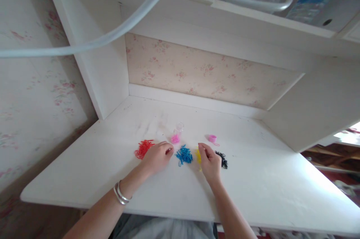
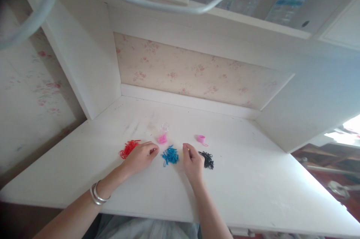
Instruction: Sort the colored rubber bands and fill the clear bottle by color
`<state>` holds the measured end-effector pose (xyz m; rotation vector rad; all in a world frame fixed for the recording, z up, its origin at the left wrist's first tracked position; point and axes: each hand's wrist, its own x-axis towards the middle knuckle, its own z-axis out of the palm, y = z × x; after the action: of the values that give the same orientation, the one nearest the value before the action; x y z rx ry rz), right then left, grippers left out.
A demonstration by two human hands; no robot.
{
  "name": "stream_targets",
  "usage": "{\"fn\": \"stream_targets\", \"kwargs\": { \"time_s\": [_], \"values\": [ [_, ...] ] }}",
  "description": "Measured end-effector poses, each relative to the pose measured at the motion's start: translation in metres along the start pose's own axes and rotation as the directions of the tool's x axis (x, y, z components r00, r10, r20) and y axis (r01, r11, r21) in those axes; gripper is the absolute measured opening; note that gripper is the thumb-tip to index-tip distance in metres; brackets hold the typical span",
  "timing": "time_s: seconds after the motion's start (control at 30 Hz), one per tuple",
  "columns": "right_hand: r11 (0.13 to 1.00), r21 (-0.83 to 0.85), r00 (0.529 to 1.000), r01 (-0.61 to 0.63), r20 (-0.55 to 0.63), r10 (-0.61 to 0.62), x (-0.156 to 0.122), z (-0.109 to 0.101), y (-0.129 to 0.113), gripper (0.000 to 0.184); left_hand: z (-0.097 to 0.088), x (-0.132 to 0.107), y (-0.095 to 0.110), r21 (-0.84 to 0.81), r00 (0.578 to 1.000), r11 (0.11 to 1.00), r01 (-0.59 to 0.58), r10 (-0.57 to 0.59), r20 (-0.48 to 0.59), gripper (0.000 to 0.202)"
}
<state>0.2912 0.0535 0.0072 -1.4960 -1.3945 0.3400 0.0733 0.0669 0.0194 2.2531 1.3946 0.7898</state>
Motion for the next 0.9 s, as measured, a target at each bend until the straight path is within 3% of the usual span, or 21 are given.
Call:
{"fn": "stream_targets", "kwargs": {
  "time_s": [0.13, 0.3, 0.43, 0.6, 0.9],
  "values": [
    [0.988, -0.090, 0.990, 0.127, -0.053, -0.133, -0.013, -0.010, 0.009, 0.035, 0.007, -0.002, 0.004, 0.006, 0.998, 0.999, -0.035, 0.035, 0.059, 0.023],
    [0.999, -0.046, 0.977, 0.021, -0.210, -0.030, -0.008, -0.027, 0.015, 0.037, 0.009, -0.003, 0.004, 0.001, 0.993, 1.000, 0.018, -0.018, 0.113, 0.022],
    [0.975, -0.187, 0.992, 0.116, -0.033, -0.124, -0.021, -0.042, 0.026, 0.035, 0.010, -0.003, 0.004, -0.026, 0.996, 1.000, 0.009, -0.006, 0.092, 0.022],
    [0.854, -0.426, 0.954, 0.299, 0.140, -0.264, -0.046, -0.051, 0.027, 0.033, 0.014, -0.003, 0.005, -0.035, 0.999, 0.999, -0.008, 0.010, 0.046, 0.020],
    [0.737, -0.601, 0.941, 0.308, 0.306, -0.144, -0.046, -0.043, 0.021, 0.023, 0.013, -0.005, 0.007, -0.040, 0.999, 0.999, 0.003, -0.001, 0.041, 0.021]
  ]
}}
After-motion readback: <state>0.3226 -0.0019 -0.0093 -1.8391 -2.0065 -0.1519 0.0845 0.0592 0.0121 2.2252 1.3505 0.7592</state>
